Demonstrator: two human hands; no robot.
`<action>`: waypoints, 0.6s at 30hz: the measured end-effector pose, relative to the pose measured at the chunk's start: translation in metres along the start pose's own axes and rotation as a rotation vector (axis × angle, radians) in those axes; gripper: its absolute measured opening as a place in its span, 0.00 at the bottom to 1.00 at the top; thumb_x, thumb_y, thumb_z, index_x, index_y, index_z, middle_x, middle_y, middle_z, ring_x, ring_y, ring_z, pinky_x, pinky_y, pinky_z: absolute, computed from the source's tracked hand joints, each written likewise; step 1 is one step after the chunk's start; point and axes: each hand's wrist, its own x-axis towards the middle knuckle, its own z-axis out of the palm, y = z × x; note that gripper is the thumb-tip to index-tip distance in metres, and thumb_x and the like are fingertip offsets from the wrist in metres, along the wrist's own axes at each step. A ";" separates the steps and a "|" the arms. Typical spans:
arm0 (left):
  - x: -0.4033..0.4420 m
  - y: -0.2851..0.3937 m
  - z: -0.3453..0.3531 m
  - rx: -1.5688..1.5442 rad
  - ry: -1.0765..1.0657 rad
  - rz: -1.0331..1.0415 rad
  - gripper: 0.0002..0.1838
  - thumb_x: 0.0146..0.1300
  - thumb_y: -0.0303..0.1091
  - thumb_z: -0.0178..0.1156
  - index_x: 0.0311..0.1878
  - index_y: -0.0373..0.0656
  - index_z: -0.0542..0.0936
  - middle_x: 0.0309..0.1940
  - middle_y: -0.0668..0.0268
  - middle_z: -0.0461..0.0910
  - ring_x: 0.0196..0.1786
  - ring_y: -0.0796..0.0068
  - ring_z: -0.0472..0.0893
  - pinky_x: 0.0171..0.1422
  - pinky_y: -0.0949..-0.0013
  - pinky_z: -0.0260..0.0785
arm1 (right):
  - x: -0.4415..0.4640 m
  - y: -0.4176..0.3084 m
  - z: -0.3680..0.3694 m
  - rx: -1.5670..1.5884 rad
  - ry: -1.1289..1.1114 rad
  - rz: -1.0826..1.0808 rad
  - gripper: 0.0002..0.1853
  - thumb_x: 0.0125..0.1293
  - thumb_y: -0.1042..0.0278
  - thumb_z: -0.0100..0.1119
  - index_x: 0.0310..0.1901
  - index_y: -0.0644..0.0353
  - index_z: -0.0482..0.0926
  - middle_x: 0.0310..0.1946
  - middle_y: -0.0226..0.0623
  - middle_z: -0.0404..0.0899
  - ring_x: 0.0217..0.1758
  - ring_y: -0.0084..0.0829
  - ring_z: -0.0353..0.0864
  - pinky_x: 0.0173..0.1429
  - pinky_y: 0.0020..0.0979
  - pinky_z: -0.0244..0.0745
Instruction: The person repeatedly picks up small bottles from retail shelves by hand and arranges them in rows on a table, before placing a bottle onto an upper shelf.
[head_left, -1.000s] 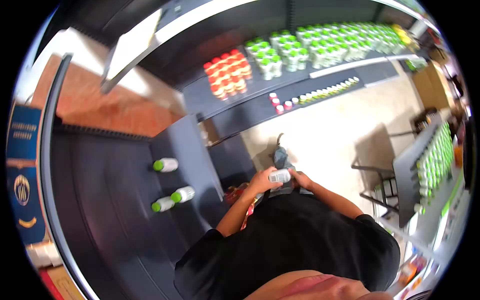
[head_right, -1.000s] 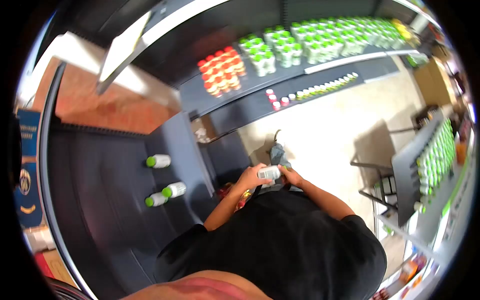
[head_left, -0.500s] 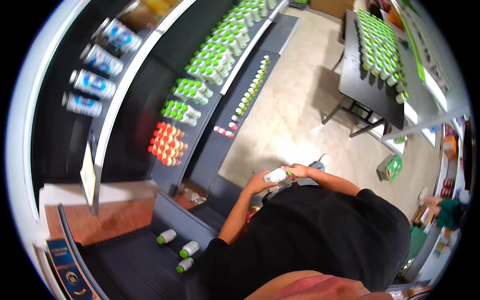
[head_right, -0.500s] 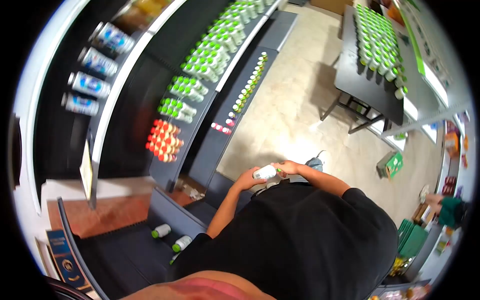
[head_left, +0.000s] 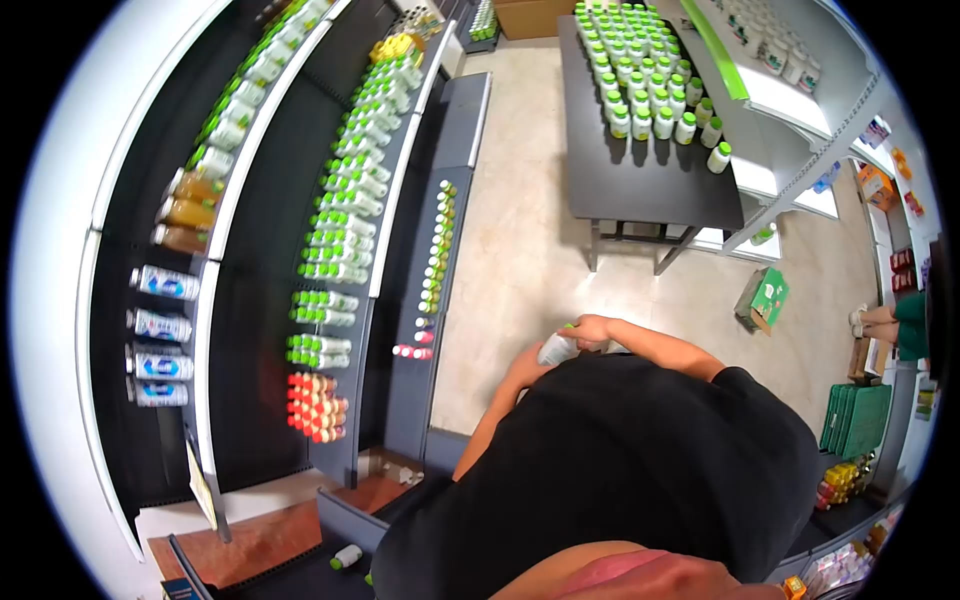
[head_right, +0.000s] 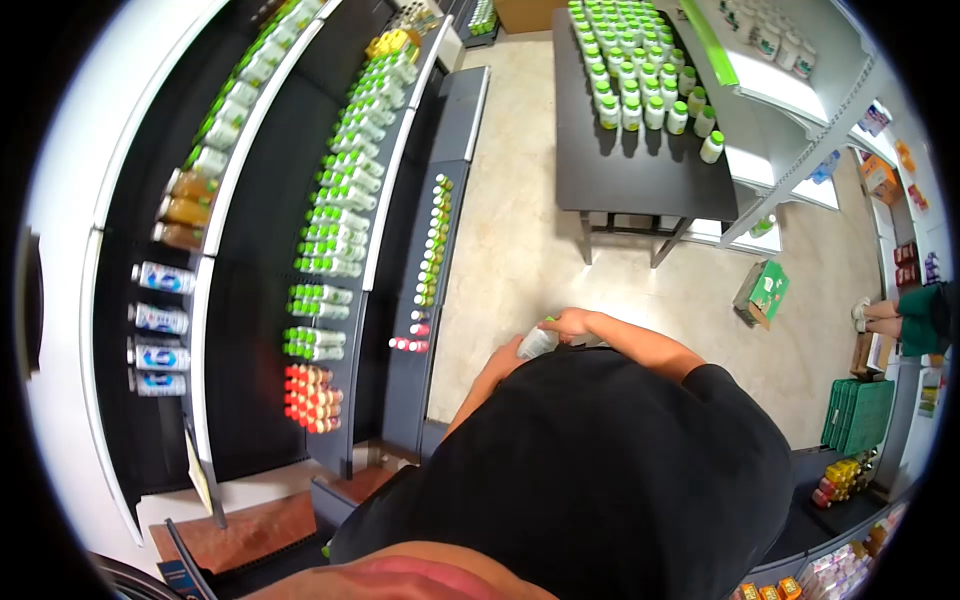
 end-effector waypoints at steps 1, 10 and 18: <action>0.019 0.012 0.001 0.016 -0.020 0.023 0.40 0.49 0.56 0.71 0.63 0.45 0.73 0.51 0.46 0.81 0.56 0.45 0.80 0.57 0.53 0.72 | -0.005 0.007 -0.016 0.018 0.058 -0.021 0.39 0.63 0.27 0.52 0.42 0.66 0.84 0.30 0.38 0.85 0.31 0.30 0.84 0.44 0.30 0.78; 0.164 0.141 0.014 0.413 -0.254 0.279 0.38 0.52 0.53 0.69 0.63 0.43 0.71 0.49 0.46 0.82 0.53 0.45 0.80 0.56 0.51 0.72 | -0.069 0.096 -0.106 0.885 0.325 0.085 0.22 0.65 0.43 0.62 0.48 0.53 0.78 0.27 0.29 0.74 0.23 0.20 0.73 0.21 0.19 0.59; 0.281 0.216 0.022 0.447 -0.456 0.508 0.42 0.49 0.49 0.72 0.66 0.44 0.68 0.50 0.46 0.81 0.54 0.44 0.79 0.59 0.51 0.71 | -0.095 0.137 -0.163 1.600 0.371 -0.032 0.23 0.67 0.37 0.56 0.55 0.42 0.74 0.30 0.27 0.78 0.24 0.24 0.78 0.24 0.22 0.65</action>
